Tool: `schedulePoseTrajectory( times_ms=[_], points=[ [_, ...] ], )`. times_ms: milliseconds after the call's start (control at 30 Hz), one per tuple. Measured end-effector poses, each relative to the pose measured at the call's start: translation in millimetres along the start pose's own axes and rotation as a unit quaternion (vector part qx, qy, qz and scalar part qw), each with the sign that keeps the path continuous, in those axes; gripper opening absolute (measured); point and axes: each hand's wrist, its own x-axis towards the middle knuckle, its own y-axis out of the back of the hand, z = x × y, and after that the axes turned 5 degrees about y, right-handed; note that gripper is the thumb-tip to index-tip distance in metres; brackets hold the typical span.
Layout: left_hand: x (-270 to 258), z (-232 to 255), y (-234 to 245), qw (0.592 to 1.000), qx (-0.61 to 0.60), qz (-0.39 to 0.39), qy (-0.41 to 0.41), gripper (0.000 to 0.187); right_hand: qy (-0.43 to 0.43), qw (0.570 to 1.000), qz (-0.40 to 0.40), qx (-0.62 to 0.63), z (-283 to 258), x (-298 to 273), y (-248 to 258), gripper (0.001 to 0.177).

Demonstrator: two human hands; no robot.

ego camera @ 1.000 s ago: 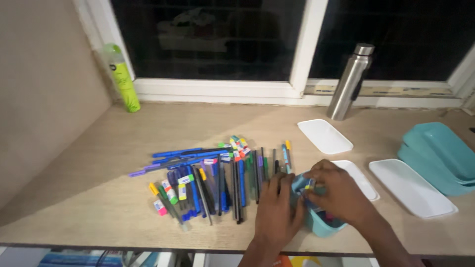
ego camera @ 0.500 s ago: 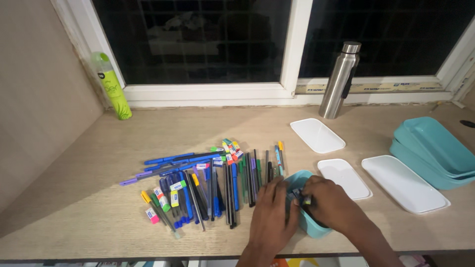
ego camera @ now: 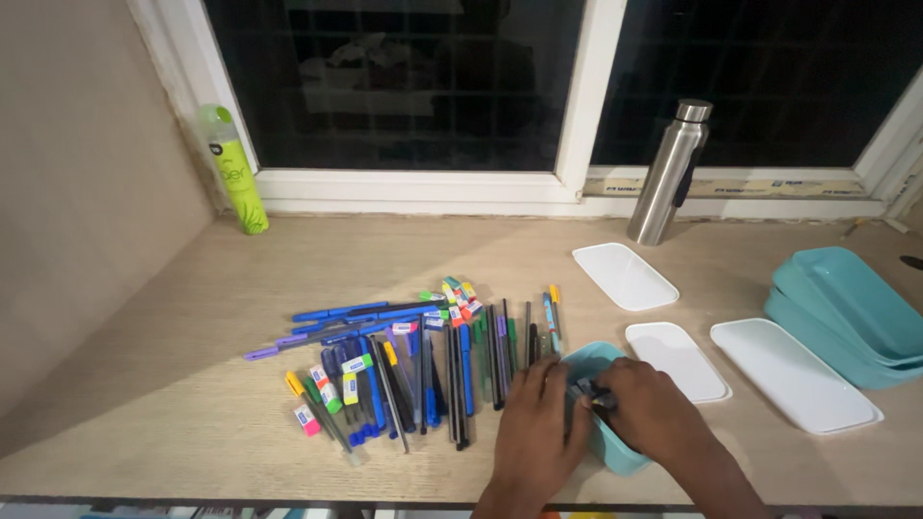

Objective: The person sorts a collection of pens, markers, and erasers on a desk, placing them into a blue plastic bin and stacking the bin onto others.

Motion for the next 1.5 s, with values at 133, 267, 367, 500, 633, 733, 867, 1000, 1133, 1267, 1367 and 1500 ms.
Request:
schedulePoseTrajectory(
  times_ms=[133,267,367,500,633,733,867,1000,1133,1267,1367,1500],
  points=[
    [-1,0,-1,1.000,0.006,0.010,-0.011,0.042,0.003,0.999,-0.031,-0.014,10,-1,-2,0.022],
    [-2,-1,-1,1.000,-0.007,0.013,-0.007,0.041,0.029,1.000,0.012,0.000,13,-2,-3,0.019],
    [-3,0,-1,1.000,-0.003,0.026,-0.015,0.040,0.013,1.000,-0.015,-0.004,6,2,2,0.016],
    [-1,1,1,1.000,-0.005,0.021,-0.017,0.041,-0.036,0.997,-0.069,-0.018,-3,6,11,0.014],
    [-1,2,4,1.000,-0.006,0.018,-0.015,0.041,-0.039,0.996,-0.075,-0.022,-5,5,12,0.017],
    [-1,1,2,1.000,-0.006,0.021,-0.017,0.042,-0.054,0.994,-0.090,-0.021,-4,6,5,0.016],
    [-2,-1,-3,0.999,0.002,0.036,-0.024,0.041,-0.011,1.000,-0.018,0.008,1,2,-1,0.020],
    [-1,0,1,0.999,0.003,0.036,-0.023,0.039,-0.032,0.999,-0.034,-0.011,-5,4,7,0.017],
    [10,2,22,0.998,0.023,0.060,0.007,0.039,-0.012,0.999,0.049,0.002,-30,1,34,0.012],
    [22,-7,57,0.990,0.087,0.088,0.066,0.036,0.054,0.988,0.118,0.083,-71,3,38,0.016],
    [28,-22,90,0.981,0.125,0.096,0.114,0.025,0.134,0.975,0.131,0.120,-102,18,24,0.017],
    [17,-50,138,0.961,0.190,0.132,0.153,0.021,0.215,0.953,0.147,0.153,-142,34,-10,0.023]
  ],
)
